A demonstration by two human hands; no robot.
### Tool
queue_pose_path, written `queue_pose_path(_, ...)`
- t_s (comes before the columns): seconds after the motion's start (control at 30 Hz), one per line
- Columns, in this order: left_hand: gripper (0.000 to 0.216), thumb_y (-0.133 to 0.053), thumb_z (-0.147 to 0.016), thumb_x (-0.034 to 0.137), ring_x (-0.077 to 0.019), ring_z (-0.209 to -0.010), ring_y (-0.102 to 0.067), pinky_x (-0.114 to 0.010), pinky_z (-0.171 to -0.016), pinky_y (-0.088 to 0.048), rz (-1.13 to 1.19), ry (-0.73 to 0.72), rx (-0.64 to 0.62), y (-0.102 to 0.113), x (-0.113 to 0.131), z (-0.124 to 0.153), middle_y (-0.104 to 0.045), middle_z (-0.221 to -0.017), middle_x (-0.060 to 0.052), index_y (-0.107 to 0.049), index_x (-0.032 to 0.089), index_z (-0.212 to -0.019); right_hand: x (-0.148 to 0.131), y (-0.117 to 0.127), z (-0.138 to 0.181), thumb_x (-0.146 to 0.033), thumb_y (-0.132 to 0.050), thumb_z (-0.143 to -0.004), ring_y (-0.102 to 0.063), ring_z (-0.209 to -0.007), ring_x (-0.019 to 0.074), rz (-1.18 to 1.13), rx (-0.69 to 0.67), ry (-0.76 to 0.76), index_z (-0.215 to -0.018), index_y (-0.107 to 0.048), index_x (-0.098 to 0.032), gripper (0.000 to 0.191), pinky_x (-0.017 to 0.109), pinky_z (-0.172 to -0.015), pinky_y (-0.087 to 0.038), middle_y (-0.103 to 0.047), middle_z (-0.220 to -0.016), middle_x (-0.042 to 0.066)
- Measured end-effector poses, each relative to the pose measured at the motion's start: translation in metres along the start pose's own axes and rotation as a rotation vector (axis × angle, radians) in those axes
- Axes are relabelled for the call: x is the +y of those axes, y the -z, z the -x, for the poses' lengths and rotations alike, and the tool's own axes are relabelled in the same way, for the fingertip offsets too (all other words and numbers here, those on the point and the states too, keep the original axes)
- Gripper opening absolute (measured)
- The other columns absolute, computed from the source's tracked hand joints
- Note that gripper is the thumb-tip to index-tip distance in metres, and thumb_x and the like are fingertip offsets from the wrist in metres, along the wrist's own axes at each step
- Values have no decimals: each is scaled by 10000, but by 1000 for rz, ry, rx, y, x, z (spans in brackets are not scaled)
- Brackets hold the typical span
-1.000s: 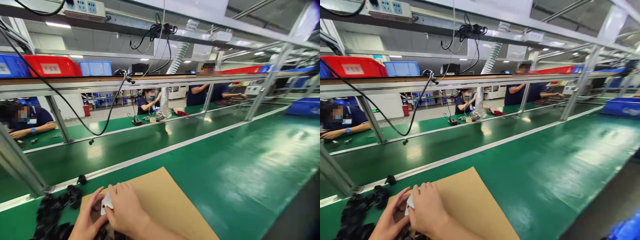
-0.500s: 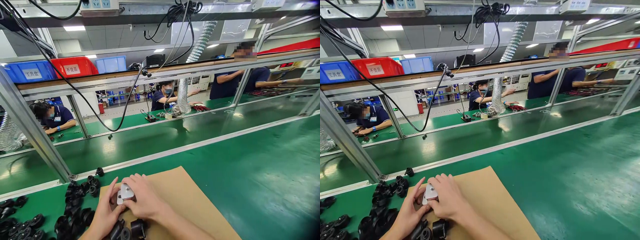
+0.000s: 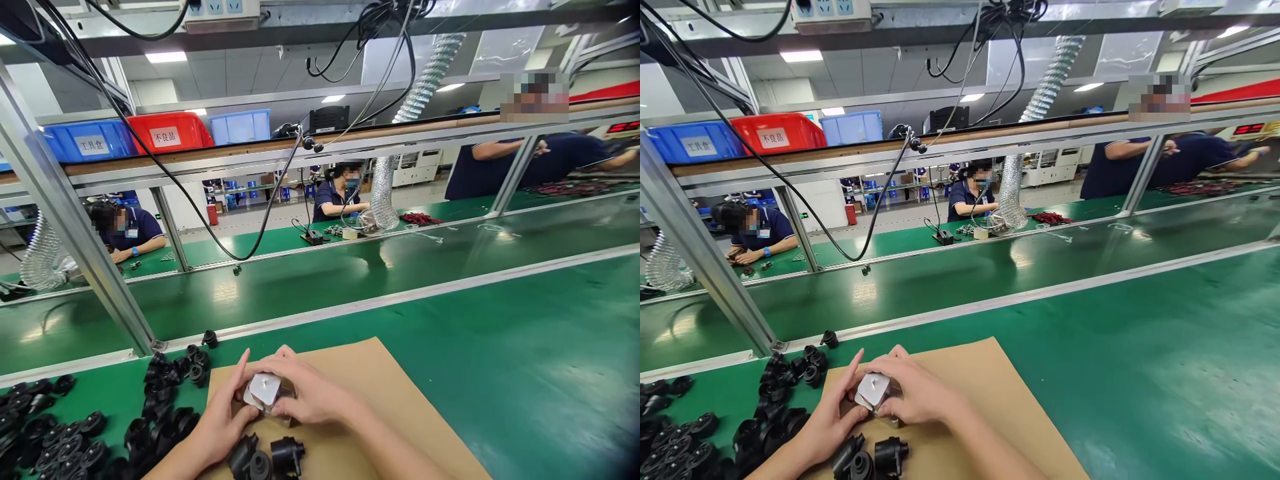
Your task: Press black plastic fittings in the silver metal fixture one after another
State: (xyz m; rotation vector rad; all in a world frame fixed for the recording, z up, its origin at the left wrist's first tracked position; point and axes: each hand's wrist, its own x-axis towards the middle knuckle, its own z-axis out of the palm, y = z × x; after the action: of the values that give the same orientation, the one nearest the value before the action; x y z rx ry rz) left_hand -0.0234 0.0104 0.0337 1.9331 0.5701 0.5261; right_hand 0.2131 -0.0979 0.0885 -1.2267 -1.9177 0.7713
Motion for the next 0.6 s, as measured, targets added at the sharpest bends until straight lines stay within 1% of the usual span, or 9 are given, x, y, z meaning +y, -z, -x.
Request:
queue_pose_path(0.1,998,-649,-853,112,-306,-1405,-573,-469,-1207,-441,46,-8,-6,-3,-1,0,-548,-1611,-118,-181,294,-1715,-4,-11,-4,-128,-858,-706,-461,-1084,257,71,57,-33,-1289,-673,-370,658,397,-968,-423,-705,-1172,-22)
queue_pose_path(0.2,1004,-673,-871,141,-299,-1486,-512,-473,-1265,-386,114,-19,31,-10,-1,-1,-555,-1604,-120,-154,290,-1717,-5,-30,-6,-207,-866,-712,-454,-1029,259,190,199,-106,-1154,-662,-306,497,407,-905,-380,-679,-1082,-8)
queue_pose_path(0.3,994,-685,-890,175,-307,-1374,-605,-490,-1222,-439,117,1,105,-15,-2,-2,-596,-1554,-143,-141,265,-1717,-6,-54,-9,-188,-814,-720,-468,-1016,271,315,390,-202,-1090,-609,-252,427,427,-886,-359,-659,-1085,24)
queue_pose_path(0.37,952,-672,-902,175,-303,-1289,-645,-486,-1185,-467,84,-4,126,-15,-4,-2,-603,-1539,-147,-178,252,-1712,-7,-63,-11,-193,-782,-750,-482,-1019,281,386,454,-236,-1079,-599,-237,379,444,-895,-366,-649,-1089,46)
queue_pose_path(0.4,932,-667,-913,182,-300,-1272,-647,-480,-1175,-470,69,-19,123,-14,-5,-2,-599,-1542,-146,-189,251,-1710,-7,-62,-11,-226,-784,-774,-492,-1017,284,407,449,-235,-1074,-603,-233,350,447,-897,-376,-648,-1088,53)
queue_pose_path(0.47,913,-655,-940,198,-297,-1270,-638,-467,-1158,-470,51,-48,94,-10,-8,-1,-581,-1560,-135,-176,267,-1714,-8,-49,-10,-337,-818,-805,-513,-1015,283,414,356,-192,-1101,-618,-232,372,443,-901,-410,-656,-1096,58)
queue_pose_path(0.53,942,-644,-934,175,-292,-1278,-628,-454,-1146,-471,46,-60,60,-6,-10,1,-561,-1582,-118,-137,293,-1719,-9,-26,-7,-390,-857,-798,-531,-1033,278,399,176,-100,-1224,-624,-244,507,425,-910,-445,-676,-1133,56)
queue_pose_path(0.6,995,-637,-900,135,-289,-1303,-612,-451,-1162,-455,49,-58,41,-3,-12,2,-547,-1598,-103,-103,308,-1721,-10,-1,-6,-296,-853,-807,-532,-1069,270,436,-6,29,-1389,-576,-282,644,400,-921,-463,-688,-1243,56)
